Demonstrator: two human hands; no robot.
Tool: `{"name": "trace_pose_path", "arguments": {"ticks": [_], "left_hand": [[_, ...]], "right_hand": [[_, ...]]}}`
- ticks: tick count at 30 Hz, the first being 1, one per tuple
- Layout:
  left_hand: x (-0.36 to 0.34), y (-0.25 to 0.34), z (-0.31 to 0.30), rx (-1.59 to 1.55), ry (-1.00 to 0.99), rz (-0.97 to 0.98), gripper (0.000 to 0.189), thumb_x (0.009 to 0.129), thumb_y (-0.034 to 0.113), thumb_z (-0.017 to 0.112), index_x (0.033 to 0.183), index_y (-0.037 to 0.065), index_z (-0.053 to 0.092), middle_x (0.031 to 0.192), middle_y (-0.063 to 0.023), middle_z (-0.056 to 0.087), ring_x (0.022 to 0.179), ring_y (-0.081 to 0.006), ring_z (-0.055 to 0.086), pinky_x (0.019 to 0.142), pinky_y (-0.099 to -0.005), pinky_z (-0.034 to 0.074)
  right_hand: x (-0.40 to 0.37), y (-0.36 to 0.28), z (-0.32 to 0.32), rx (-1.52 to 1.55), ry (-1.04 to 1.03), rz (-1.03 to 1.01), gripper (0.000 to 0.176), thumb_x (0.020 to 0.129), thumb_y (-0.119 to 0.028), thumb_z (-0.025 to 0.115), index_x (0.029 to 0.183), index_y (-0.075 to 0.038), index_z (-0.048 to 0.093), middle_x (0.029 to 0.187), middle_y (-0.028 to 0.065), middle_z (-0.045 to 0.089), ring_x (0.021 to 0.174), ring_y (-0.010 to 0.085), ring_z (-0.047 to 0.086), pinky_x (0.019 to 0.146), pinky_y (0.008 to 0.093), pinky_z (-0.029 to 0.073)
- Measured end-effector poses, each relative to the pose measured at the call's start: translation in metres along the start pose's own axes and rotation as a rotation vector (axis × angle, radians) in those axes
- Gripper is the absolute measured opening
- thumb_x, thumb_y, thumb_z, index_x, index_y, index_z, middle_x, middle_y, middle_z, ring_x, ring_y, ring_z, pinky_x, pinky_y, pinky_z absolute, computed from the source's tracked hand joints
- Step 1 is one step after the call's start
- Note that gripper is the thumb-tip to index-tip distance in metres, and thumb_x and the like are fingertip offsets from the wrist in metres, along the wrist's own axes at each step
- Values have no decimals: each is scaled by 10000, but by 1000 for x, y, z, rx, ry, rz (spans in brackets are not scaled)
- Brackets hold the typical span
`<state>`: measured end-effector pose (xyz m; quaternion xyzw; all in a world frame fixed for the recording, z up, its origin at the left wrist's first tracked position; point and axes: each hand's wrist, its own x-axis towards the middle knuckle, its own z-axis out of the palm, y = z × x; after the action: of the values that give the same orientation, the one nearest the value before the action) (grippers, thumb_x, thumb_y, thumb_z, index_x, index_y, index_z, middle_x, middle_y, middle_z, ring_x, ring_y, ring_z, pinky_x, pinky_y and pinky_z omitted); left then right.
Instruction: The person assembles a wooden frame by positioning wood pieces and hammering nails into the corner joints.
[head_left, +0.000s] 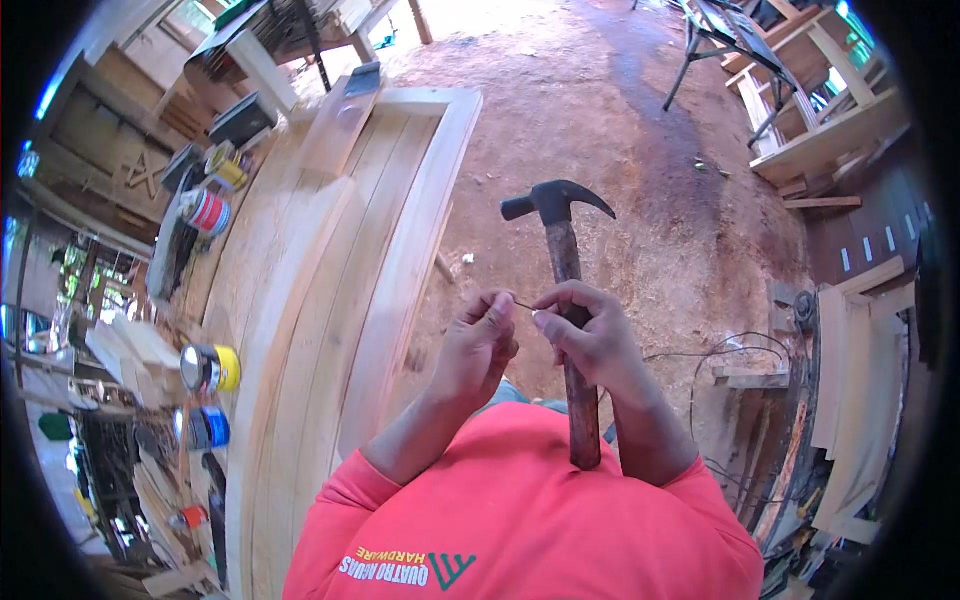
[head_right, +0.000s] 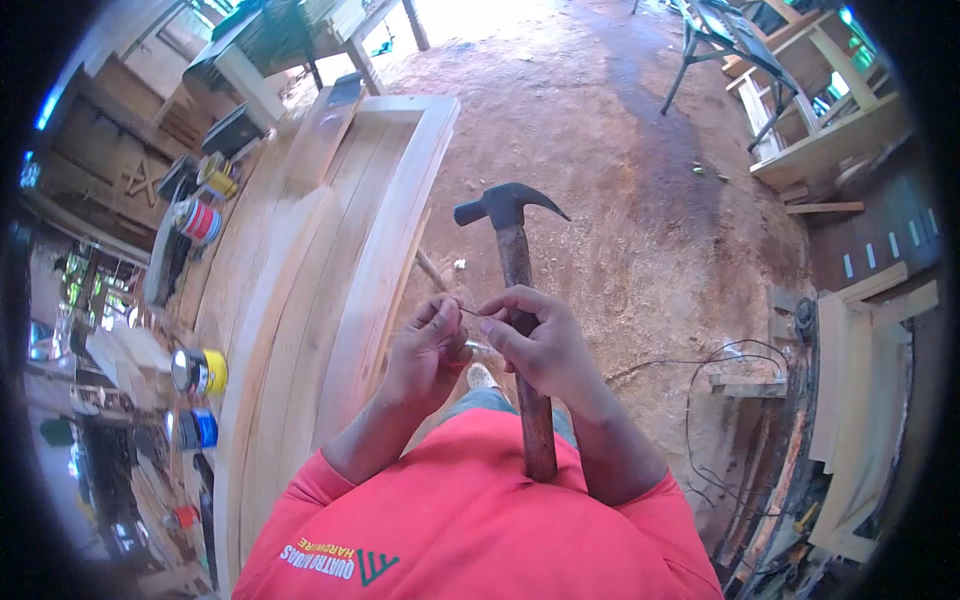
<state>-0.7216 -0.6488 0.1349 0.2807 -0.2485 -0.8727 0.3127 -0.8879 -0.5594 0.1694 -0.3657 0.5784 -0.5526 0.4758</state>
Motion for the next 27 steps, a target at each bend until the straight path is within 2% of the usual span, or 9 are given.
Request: {"name": "trace_pose_path", "arguments": {"ticks": [1, 5, 8, 12, 15, 16, 18, 22, 27], "left_hand": [[16, 9, 1, -91, -7, -19, 101, 1080, 207, 626, 1040, 115, 644, 776, 61, 534, 567, -31, 357, 523, -222, 302], [74, 63, 6, 102, 91, 69, 144, 1088, 217, 587, 1000, 103, 585, 798, 22, 540, 567, -44, 363, 524, -215, 301], [119, 97, -20, 244, 102, 165, 108, 1071, 175, 593, 1001, 94, 578, 841, 11, 562, 574, -41, 351, 535, -215, 327], [204, 108, -52, 794, 272, 621, 111, 1048, 149, 615, 975, 68, 591, 749, 9, 544, 637, -75, 481, 574, -297, 410], [236, 120, -50, 1264, 462, 743, 152, 1028, 169, 643, 944, 52, 596, 714, -5, 535, 661, -104, 526, 597, -321, 447], [243, 117, -49, 1300, 484, 804, 171, 1006, 181, 668, 932, 44, 597, 720, -53, 563, 626, -129, 537, 581, -335, 457], [251, 105, -44, 1306, 542, 789, 155, 991, 167, 680, 930, 48, 601, 723, -74, 577, 603, -170, 567, 559, -353, 460], [261, 94, -46, 1390, 604, 763, 139, 941, 136, 721, 916, 66, 604, 731, -93, 608, 573, -249, 612, 507, -382, 454], [264, 100, -54, 1394, 560, 694, 179, 882, 123, 767, 897, 91, 591, 717, -50, 615, 557, -243, 614, 478, -375, 451]], "right_hand": [[12, -3, -2, -7, 13, -6, 342, 934, -112, 754, 1253, -31, 660, 813, -15, 625, 593, 52, 576, 531, 233, 483], [60, 0, -16, -32, 120, -59, 700, 920, -72, 757, 1546, -80, 445, 864, -5, 596, 601, 61, 564, 529, 238, 484], [99, 6, -32, -33, 192, 11, 830, 921, -68, 756, 1627, -105, 322, 865, 8, 588, 592, 68, 558, 519, 240, 478], [174, 19, -53, -16, 212, 86, 787, 930, -107, 765, 1609, -91, 365, 863, 10, 584, 582, 75, 558, 497, 251, 488], [253, 45, -71, -63, 171, 175, 668, 950, -155, 769, 1540, -70, 467, 863, 11, 583, 574, 77, 559, 487, 258, 501], [282, 54, -77, -51, 159, 238, 623, 958, -175, 771, 1509, -62, 503, 862, 9, 580, 572, 76, 559, 487, 259, 505], [329, 63, -83, 10, 148, 358, 509, 992, -280, 762, 1405, -35, 594, 859, 3, 564, 568, 74, 560, 497, 253, 515], [414, 71, -89, -26, -6, 506, 588, 1013, -426, 711, 1412, -18, 568, 877, 11, 559, 581, 85, 572, 510, 254, 521], [469, 61, -82, 12, -179, 616, 682, 1004, -535, 672, 1428, -21, 525, 899, 32, 578, 616, 89, 587, 530, 262, 537]]}}
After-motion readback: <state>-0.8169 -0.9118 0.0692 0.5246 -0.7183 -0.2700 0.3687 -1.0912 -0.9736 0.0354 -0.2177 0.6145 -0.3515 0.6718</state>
